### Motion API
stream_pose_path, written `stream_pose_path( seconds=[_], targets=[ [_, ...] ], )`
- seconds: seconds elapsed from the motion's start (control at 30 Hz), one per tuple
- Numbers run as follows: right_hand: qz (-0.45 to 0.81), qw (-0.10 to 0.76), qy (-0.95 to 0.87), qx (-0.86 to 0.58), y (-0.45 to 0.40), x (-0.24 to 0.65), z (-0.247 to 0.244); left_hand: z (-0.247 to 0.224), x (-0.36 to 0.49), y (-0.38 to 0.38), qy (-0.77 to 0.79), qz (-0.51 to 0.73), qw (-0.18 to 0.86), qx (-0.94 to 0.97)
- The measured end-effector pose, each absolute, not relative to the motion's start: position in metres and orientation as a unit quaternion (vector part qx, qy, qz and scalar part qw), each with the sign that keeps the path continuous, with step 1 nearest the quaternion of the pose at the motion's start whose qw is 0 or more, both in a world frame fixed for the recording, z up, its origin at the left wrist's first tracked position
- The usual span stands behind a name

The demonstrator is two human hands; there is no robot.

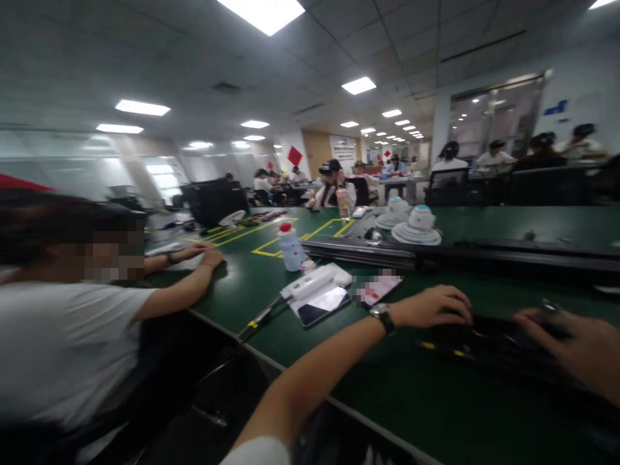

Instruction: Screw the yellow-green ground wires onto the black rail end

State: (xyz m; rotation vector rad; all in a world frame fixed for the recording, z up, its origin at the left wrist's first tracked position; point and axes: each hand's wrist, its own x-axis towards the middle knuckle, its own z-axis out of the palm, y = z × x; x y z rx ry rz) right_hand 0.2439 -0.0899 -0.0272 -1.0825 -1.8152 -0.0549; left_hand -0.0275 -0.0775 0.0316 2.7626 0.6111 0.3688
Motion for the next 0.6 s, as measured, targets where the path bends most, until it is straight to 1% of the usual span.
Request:
stream_pose_path(
  seconds=[0.03, 0.07, 0.17, 0.23, 0.47, 0.6],
  targets=[
    [0.004, 0.455, -0.782, -0.426, -0.093, 0.250, -0.020, 0.035, -0.033, -0.082, 0.217, 0.145, 0.158, 0.952],
    [0.022, 0.443, -0.792, -0.419, -0.096, 0.255, -0.014, 0.038, -0.038, -0.083, 0.223, 0.152, 0.168, 0.948],
    [0.026, 0.421, -0.798, -0.431, -0.094, 0.254, -0.002, 0.037, -0.046, -0.077, 0.216, 0.149, 0.184, 0.947],
    [0.020, 0.414, -0.796, -0.442, -0.092, 0.251, 0.001, 0.036, -0.044, -0.074, 0.207, 0.142, 0.165, 0.954],
    [0.034, 0.430, -0.790, -0.435, -0.094, 0.247, 0.002, 0.033, -0.031, -0.083, 0.215, 0.087, 0.055, 0.971],
    [0.040, 0.448, -0.764, -0.464, -0.091, 0.250, 0.005, 0.029, -0.028, -0.080, 0.213, 0.081, 0.036, 0.973]
  ],
)
